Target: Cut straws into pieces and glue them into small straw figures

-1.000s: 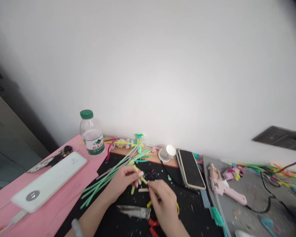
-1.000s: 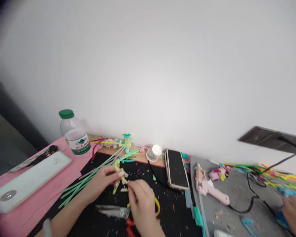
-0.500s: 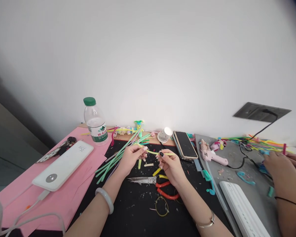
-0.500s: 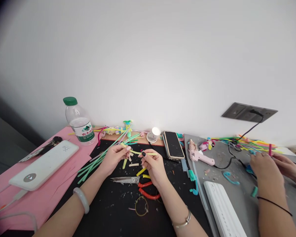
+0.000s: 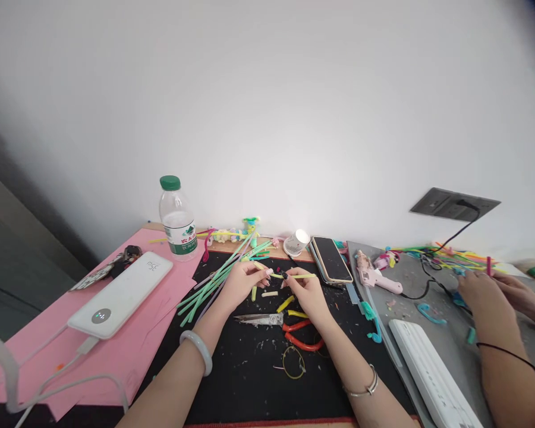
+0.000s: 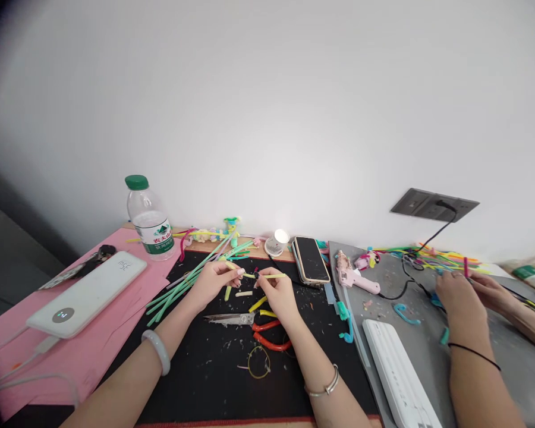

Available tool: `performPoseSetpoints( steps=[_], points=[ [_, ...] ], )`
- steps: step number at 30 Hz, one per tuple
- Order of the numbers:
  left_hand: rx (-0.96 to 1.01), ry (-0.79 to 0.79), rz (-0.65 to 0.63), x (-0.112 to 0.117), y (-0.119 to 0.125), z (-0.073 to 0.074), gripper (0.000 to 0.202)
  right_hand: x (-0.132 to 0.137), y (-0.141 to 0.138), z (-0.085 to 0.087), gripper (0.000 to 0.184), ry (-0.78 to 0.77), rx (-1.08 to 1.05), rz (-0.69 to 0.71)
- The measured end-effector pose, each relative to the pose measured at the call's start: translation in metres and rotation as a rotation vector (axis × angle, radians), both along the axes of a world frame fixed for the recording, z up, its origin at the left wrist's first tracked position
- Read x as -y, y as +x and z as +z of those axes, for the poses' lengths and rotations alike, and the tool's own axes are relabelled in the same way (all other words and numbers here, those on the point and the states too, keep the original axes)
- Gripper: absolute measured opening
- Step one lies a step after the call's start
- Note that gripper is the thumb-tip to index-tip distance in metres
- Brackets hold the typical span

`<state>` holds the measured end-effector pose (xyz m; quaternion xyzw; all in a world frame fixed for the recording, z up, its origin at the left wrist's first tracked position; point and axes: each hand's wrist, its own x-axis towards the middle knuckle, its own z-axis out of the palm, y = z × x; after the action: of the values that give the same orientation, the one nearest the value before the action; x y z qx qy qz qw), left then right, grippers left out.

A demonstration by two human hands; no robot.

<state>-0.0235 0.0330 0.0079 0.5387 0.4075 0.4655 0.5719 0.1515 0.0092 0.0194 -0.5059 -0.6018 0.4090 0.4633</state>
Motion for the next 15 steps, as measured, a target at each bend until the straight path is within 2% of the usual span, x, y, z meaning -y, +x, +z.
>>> performPoseSetpoints(
  steps=[8, 15],
  points=[
    [-0.246, 0.127, -0.069, 0.0040, 0.0008, 0.0041, 0.016, 0.0043, 0.0069, -0.0035, 0.028, 0.190, 0.357, -0.058],
    [-0.338, 0.227, -0.140, 0.0065, 0.0016, 0.0017, 0.016, 0.0075, 0.0088, -0.0061, 0.030, 0.278, 0.441, -0.103]
  ],
)
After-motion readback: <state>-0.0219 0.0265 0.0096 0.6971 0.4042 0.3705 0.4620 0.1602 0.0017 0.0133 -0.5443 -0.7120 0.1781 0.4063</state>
